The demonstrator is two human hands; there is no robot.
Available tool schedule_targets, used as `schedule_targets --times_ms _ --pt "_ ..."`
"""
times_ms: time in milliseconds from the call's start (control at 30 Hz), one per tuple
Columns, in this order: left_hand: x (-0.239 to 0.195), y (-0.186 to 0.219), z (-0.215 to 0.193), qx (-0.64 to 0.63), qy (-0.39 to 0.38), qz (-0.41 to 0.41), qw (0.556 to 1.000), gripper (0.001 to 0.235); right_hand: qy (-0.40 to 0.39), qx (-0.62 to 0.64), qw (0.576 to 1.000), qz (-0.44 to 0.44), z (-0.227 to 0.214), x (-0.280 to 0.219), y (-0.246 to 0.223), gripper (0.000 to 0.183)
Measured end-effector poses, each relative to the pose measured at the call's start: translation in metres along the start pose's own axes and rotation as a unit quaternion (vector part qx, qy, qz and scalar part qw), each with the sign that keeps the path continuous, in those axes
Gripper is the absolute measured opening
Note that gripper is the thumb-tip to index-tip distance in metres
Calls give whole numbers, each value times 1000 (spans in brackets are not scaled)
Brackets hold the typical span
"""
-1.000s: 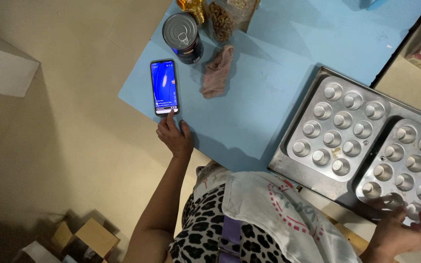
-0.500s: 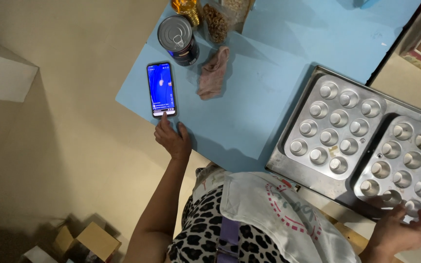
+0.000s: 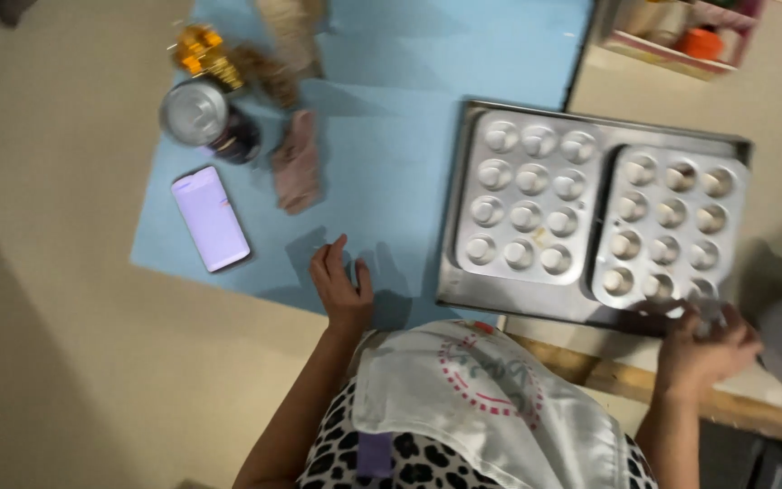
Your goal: Placing individual paper cupcake liners into the cavities of muffin baking tins.
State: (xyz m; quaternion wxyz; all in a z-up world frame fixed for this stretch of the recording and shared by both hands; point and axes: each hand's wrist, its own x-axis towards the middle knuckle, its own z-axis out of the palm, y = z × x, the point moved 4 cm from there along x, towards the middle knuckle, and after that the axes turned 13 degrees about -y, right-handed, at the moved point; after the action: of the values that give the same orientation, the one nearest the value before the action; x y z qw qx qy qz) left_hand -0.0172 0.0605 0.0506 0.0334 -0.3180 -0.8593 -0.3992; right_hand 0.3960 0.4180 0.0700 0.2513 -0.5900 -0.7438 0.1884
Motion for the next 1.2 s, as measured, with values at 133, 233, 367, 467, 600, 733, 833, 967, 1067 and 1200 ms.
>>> schedule_targets --times_ms 133,233,367,467,600,733,833,967,1067,1200 --pt "3 40 36 -82 -112 57 989 33 0 -123 992 -19 -16 0 -3 39" --pt "-2 51 70 -65 -154 92 982 40 -50 -88 992 70 -23 3 -17 39" --pt "-1 56 104 -143 -267 -25 953 49 -79 -92 985 121 -33 13 -28 41" --pt "-5 51 128 -120 -279 -43 952 50 -73 -100 984 126 -19 16 22 46" --pt "11 58 134 -80 -247 -1 966 51 -56 -132 988 59 -5 24 58 46" --pt "36 91 119 -98 -261 -6 960 58 -98 -126 985 68 -3 28 67 43" --pt "36 88 126 -122 -253 -65 958 35 -116 -108 985 66 -3 33 67 43" --pt "33 82 136 -64 -253 -82 962 29 -136 -115 981 74 3 37 76 46" --pt "36 86 134 -52 -257 -88 961 28 -143 -121 979 74 2 39 72 48" --pt "38 92 125 -87 -296 -90 947 29 -147 -134 977 76 3 39 75 50"
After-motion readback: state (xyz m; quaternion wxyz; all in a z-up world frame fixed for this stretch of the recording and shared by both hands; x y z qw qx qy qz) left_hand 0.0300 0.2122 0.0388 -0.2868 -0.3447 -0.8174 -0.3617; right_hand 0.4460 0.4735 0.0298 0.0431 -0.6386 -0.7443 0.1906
